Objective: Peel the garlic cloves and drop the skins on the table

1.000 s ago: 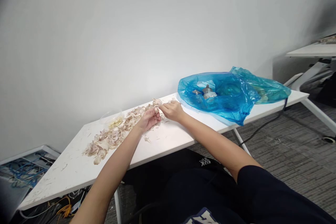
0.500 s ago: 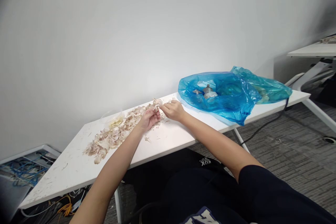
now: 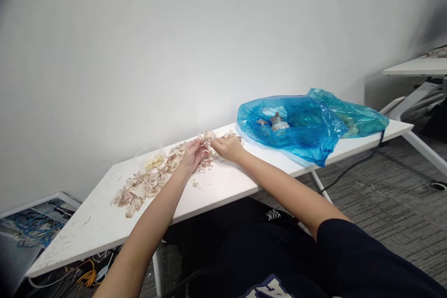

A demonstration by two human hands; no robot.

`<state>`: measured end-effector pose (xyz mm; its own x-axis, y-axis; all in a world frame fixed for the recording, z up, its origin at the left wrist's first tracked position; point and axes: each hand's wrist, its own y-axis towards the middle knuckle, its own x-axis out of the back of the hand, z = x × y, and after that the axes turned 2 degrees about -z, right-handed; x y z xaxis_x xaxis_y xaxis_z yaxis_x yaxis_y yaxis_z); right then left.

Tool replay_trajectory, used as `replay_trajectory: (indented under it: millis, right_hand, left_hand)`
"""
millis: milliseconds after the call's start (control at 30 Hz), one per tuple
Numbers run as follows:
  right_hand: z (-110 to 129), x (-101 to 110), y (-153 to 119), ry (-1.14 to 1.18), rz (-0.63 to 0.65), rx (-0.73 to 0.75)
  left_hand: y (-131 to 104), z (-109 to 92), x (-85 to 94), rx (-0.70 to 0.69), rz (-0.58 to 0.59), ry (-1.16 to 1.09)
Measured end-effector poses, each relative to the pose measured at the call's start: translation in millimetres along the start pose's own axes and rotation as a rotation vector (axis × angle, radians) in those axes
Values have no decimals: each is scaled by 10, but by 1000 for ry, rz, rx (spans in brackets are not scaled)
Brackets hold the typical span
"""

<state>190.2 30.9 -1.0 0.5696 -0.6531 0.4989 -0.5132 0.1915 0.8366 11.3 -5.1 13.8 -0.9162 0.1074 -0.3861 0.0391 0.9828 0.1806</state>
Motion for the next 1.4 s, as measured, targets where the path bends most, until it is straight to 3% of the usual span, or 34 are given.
replay_trajectory:
  millis: [300,500,833,1400]
  right_hand:
    - [-9,-1,-13,9,141,-55]
    - [-10,8,-18,-8,224,-167]
    - [13,20,-10,67,63,-229]
    - [21,5,-18,88,144,-233]
  left_hand:
    - [20,32,-6,13,-53,-22]
    - [28,14,14,-15,-126,30]
    - [43,106,2,-192,-191,327]
    - [67,121,35,-312,-197,314]
